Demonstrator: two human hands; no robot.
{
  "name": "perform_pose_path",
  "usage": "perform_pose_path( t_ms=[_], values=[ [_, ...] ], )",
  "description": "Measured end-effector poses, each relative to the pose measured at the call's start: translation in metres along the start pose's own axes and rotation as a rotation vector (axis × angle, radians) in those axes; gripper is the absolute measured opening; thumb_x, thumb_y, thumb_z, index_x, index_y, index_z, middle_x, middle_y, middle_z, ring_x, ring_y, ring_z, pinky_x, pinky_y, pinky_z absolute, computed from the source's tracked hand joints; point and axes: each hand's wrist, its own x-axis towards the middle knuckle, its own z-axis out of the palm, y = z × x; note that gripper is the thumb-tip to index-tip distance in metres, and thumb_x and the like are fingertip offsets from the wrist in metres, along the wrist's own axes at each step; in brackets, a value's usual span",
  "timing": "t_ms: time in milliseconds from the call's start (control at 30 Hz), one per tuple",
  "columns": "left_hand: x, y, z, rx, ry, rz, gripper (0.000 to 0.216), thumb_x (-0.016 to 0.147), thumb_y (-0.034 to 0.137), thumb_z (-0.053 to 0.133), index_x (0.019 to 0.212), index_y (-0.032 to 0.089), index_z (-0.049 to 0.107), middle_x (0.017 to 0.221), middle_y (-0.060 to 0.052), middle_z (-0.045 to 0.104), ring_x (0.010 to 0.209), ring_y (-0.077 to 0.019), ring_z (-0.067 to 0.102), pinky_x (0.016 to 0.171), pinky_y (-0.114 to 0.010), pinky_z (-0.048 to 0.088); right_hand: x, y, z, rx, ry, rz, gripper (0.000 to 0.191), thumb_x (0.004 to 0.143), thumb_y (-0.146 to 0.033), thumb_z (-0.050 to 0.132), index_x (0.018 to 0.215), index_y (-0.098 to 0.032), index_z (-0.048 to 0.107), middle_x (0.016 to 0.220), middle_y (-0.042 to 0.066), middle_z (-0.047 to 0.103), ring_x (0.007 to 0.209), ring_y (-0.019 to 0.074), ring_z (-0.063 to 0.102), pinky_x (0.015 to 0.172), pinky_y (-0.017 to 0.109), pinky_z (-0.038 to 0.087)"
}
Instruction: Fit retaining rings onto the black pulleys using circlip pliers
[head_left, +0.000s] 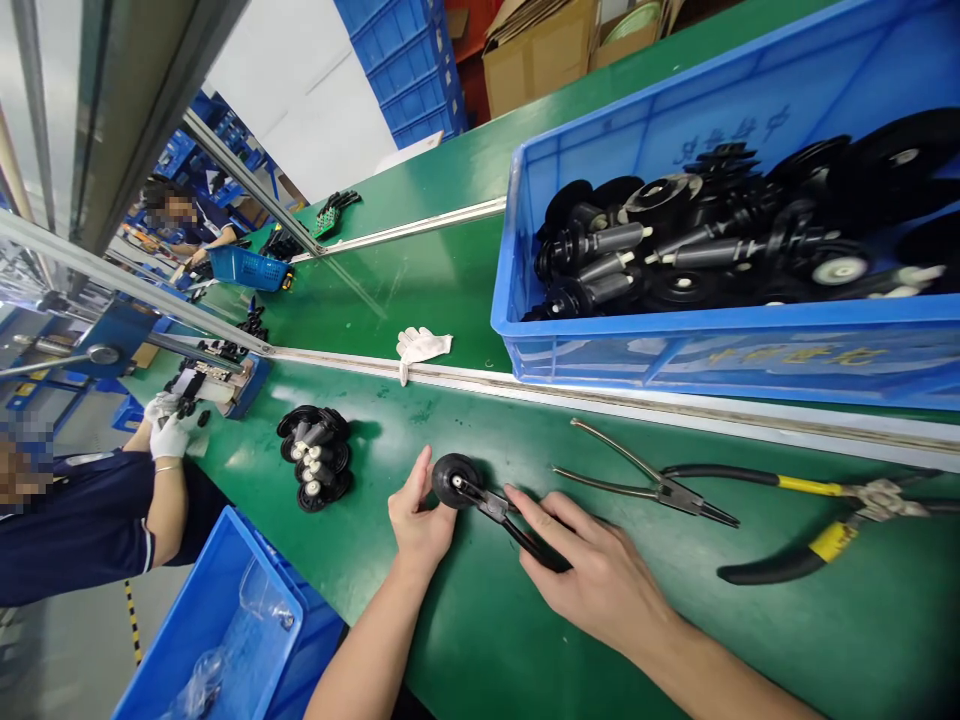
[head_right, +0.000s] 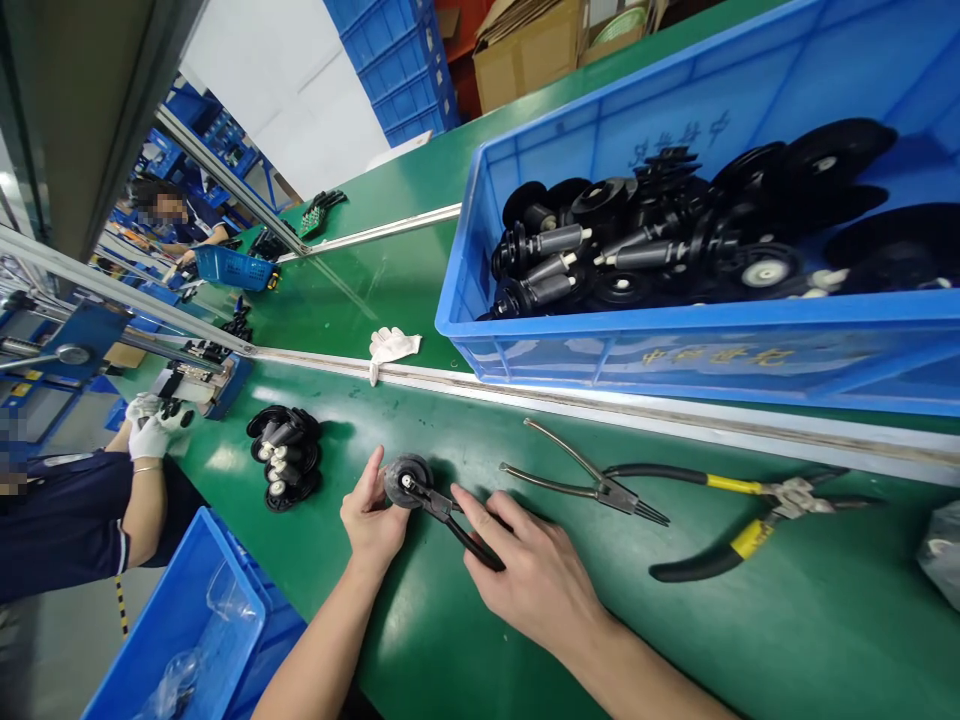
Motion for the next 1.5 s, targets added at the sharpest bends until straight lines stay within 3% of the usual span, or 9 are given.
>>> perform_pose_path(
  t_ms=[167, 400, 700, 900, 1067, 1233, 1367, 1500],
  values=[
    [-0.002, 0.0, 0.002, -0.014, -0.001, -0.088, 0.066, 0.083, 0.029, 0.083, 0.145, 0.016, 0.067, 0.105, -0.004, 0.088, 0.085, -0.0183, 0.085, 0.086, -0.026, 0.07, -0.002, 0.003, -0.002, 0.086, 0.072, 0.022, 0.055, 0.1, -0.015, 0.054, 0.154, -0.028, 0.055, 0.095, 0.001, 0.065, 0.069, 0.0108, 0.065, 0.056, 0.023, 0.048],
    [-0.003, -0.003, 0.0, -0.015, -0.006, -0.089, 0.063, 0.082, 0.025, 0.083, 0.143, 0.018, 0.069, 0.105, -0.005, 0.088, 0.085, -0.0191, 0.086, 0.086, -0.028, 0.07, -0.002, 0.003, -0.003, 0.063, 0.04, 0.008, 0.053, 0.1, -0.013, 0.053, 0.151, -0.026, 0.059, 0.095, 0.001, 0.065, 0.072, 0.011, 0.066, 0.058, 0.023, 0.05],
    [-0.002, -0.003, 0.001, -0.021, -0.018, -0.037, 0.063, 0.082, 0.02, 0.083, 0.143, 0.021, 0.069, 0.106, -0.004, 0.088, 0.087, -0.0197, 0.086, 0.088, -0.029, 0.07, 0.0, 0.004, -0.002, -0.032, 0.034, 0.004, 0.049, 0.102, -0.016, 0.051, 0.149, -0.027, 0.06, 0.095, -0.001, 0.065, 0.062, 0.0081, 0.06, 0.052, 0.024, 0.044],
    [-0.001, -0.003, 0.001, -0.014, -0.004, -0.059, 0.06, 0.081, 0.022, 0.083, 0.139, 0.019, 0.072, 0.1, -0.004, 0.088, 0.082, -0.0187, 0.085, 0.086, -0.028, 0.07, -0.004, 0.007, 0.001, -0.188, 0.037, -0.063, 0.049, 0.101, -0.016, 0.053, 0.149, -0.025, 0.061, 0.093, 0.001, 0.064, 0.063, 0.0121, 0.059, 0.051, 0.029, 0.04],
    [0.001, -0.004, 0.0, -0.078, -0.018, -0.236, 0.064, 0.078, 0.032, 0.088, 0.138, 0.014, 0.073, 0.092, -0.004, 0.088, 0.078, -0.0173, 0.083, 0.081, -0.024, 0.069, -0.003, 0.007, 0.012, 0.077, -0.017, 0.097, 0.061, 0.095, -0.015, 0.061, 0.153, -0.032, 0.061, 0.099, 0.005, 0.067, 0.081, 0.0177, 0.067, 0.062, 0.025, 0.048],
    [0.004, -0.004, 0.002, -0.284, 0.017, -0.442, 0.089, 0.07, 0.036, 0.097, 0.149, 0.015, 0.063, 0.105, -0.008, 0.088, 0.095, -0.0205, 0.084, 0.095, -0.027, 0.066, 0.009, 0.008, 0.017, 0.247, 0.056, 0.185, 0.066, 0.089, -0.017, 0.061, 0.154, -0.031, 0.06, 0.102, 0.004, 0.068, 0.089, 0.0178, 0.07, 0.082, 0.027, 0.06],
    [0.024, 0.024, -0.001, -0.568, -0.012, -0.647, 0.111, 0.063, 0.032, 0.104, 0.159, 0.015, 0.05, 0.109, -0.012, 0.087, 0.096, -0.0215, 0.084, 0.087, -0.026, 0.067, 0.018, 0.012, 0.016, 0.393, 0.146, 0.249, 0.062, 0.091, -0.02, 0.06, 0.153, -0.023, 0.06, 0.088, 0.002, 0.059, 0.078, 0.0149, 0.065, 0.065, 0.022, 0.058],
    [0.072, 0.089, 0.001, -0.787, -0.181, -0.653, 0.109, 0.064, 0.03, 0.105, 0.157, 0.014, 0.05, 0.095, -0.012, 0.086, 0.082, -0.0224, 0.084, 0.075, -0.026, 0.066, 0.025, 0.015, 0.019, 0.495, 0.155, 0.27, 0.066, 0.086, -0.017, 0.062, 0.152, -0.025, 0.061, 0.085, -0.001, 0.055, 0.074, 0.0131, 0.06, 0.061, 0.022, 0.053]
  ],
)
